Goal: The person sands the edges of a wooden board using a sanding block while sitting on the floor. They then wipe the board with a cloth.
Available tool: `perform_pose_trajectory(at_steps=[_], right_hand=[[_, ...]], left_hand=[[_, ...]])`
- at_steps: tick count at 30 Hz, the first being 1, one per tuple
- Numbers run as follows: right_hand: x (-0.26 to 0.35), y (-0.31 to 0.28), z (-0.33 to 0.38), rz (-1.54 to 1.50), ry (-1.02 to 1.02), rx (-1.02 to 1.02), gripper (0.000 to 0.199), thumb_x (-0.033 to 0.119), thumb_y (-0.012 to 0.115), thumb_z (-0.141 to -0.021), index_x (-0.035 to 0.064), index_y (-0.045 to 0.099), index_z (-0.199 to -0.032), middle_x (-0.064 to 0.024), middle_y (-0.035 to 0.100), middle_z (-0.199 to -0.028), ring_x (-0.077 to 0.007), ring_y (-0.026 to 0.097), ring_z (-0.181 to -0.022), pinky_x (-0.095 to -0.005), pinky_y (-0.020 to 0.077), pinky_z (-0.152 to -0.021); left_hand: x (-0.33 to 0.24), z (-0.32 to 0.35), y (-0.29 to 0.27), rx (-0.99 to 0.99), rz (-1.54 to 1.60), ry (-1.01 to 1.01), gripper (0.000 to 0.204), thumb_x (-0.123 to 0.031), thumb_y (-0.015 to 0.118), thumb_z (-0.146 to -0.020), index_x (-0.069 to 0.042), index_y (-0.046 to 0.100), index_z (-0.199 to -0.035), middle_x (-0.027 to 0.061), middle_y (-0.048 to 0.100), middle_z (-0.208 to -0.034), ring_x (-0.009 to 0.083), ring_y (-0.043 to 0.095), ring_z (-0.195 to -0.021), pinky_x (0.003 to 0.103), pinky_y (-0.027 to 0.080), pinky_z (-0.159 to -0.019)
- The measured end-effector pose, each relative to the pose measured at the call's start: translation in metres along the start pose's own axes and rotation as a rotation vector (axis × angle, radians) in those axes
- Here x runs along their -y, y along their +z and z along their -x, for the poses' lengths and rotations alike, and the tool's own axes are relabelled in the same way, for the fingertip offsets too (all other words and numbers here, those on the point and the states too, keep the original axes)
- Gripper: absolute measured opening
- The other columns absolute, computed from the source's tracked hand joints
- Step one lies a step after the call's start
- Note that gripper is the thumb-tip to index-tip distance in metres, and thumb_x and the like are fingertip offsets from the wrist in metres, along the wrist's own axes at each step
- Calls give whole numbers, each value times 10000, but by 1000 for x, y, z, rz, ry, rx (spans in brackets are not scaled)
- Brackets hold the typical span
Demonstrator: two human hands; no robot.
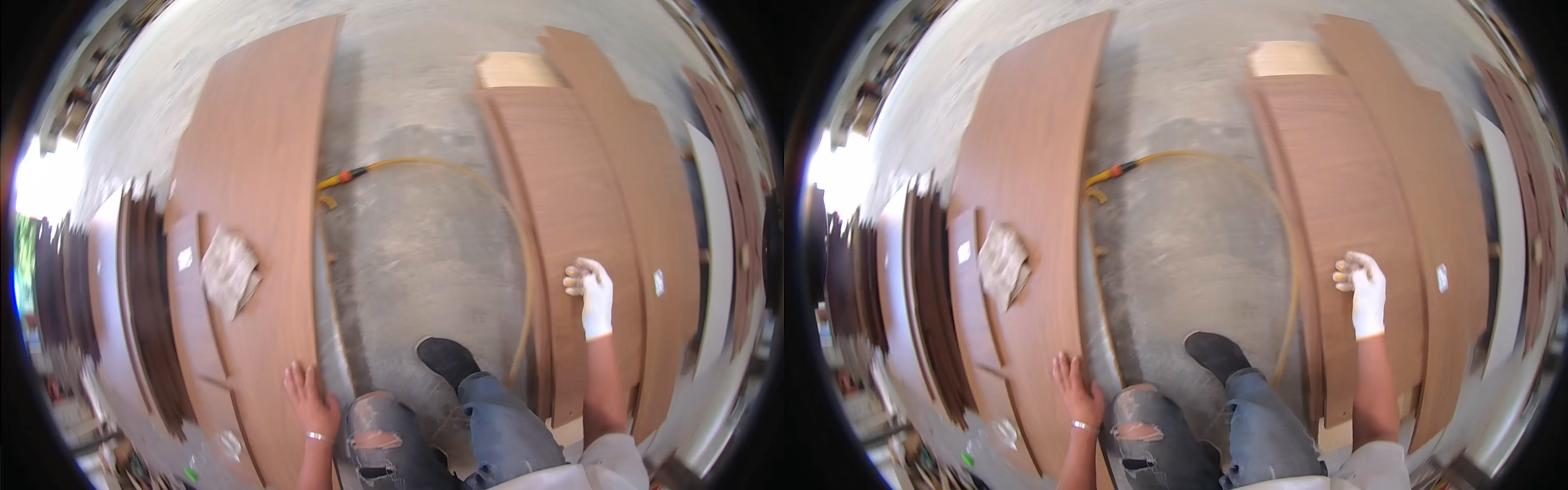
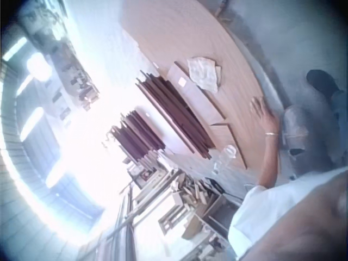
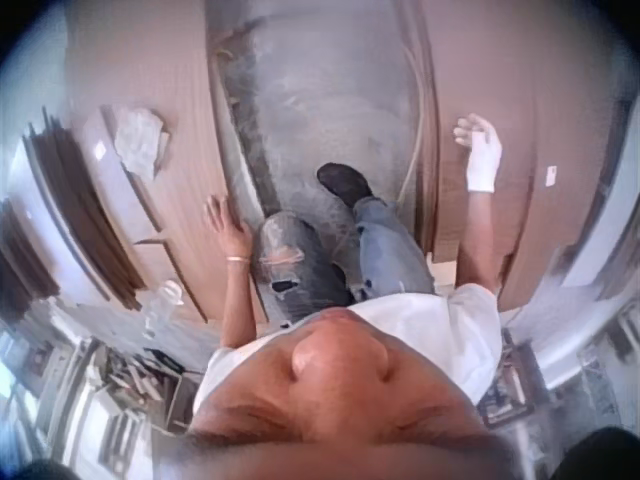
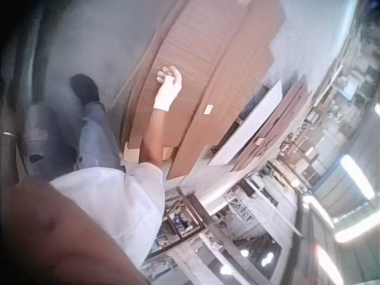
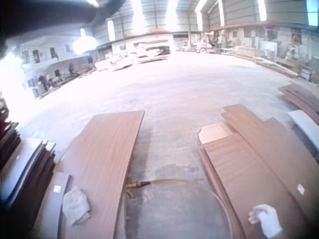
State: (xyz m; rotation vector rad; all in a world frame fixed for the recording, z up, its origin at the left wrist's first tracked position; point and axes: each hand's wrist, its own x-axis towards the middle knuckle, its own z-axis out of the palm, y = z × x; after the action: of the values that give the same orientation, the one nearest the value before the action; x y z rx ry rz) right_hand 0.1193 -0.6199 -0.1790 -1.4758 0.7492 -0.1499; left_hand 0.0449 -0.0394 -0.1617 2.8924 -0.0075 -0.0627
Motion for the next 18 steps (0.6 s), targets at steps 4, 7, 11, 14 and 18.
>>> perform_pose_trajectory(at_steps=[4, 7, 11, 14, 18], right_hand=[[-26, 74, 33, 514, -291, 143, 442, -60, 554, -872, 14, 678, -1290, -171, 731, -1188, -213, 716, -909, -364, 596, -848], [-55, 127, 45, 1038, -512, 265, 446, 13, 651, -836, 45, 691, -1279, -234, 606, -1449, -336, 702, -1084, -425, 573, -936], [-125, 144, 21, 1648, -410, 317, 482, 178, 717, -859, 45, 672, -1320, -248, 489, -1579, -369, 681, -1170, -474, 534, -1005], [-129, 147, 15, 1755, -403, 335, 637, 253, 723, -853, 47, 607, -1444, -266, 367, -1659, -415, 429, -1489, -487, 412, -1173], [-51, 192, 51, 1487, -581, 227, 673, 101, 707, -811, 50, 573, -1468, -254, 308, -1689, -456, 272, -1561, -534, 312, -1247]], left_hand=[[9, 2, 17, -2, -93, -2, 830, -80, 671, -783, -68, 423, -1575, 240, 305, -1695, 464, 219, -1588, 602, 150, -1308], [15, 11, 18, 7, -130, -32, 809, -81, 667, -789, -72, 442, -1566, 228, 313, -1694, 448, 225, -1590, 597, 158, -1307], [6, -1, 16, 8, -26, -33, 741, -118, 684, -828, -94, 488, -1543, 211, 329, -1692, 422, 244, -1589, 576, 174, -1306], [6, 0, 7, -3, 96, -45, 666, -154, 680, -878, -106, 521, -1523, 191, 345, -1690, 394, 259, -1590, 558, 182, -1308], [22, 8, 3, -121, 278, -87, 561, -168, 631, -955, -94, 538, -1504, 189, 348, -1688, 412, 252, -1588, 548, 185, -1306]])
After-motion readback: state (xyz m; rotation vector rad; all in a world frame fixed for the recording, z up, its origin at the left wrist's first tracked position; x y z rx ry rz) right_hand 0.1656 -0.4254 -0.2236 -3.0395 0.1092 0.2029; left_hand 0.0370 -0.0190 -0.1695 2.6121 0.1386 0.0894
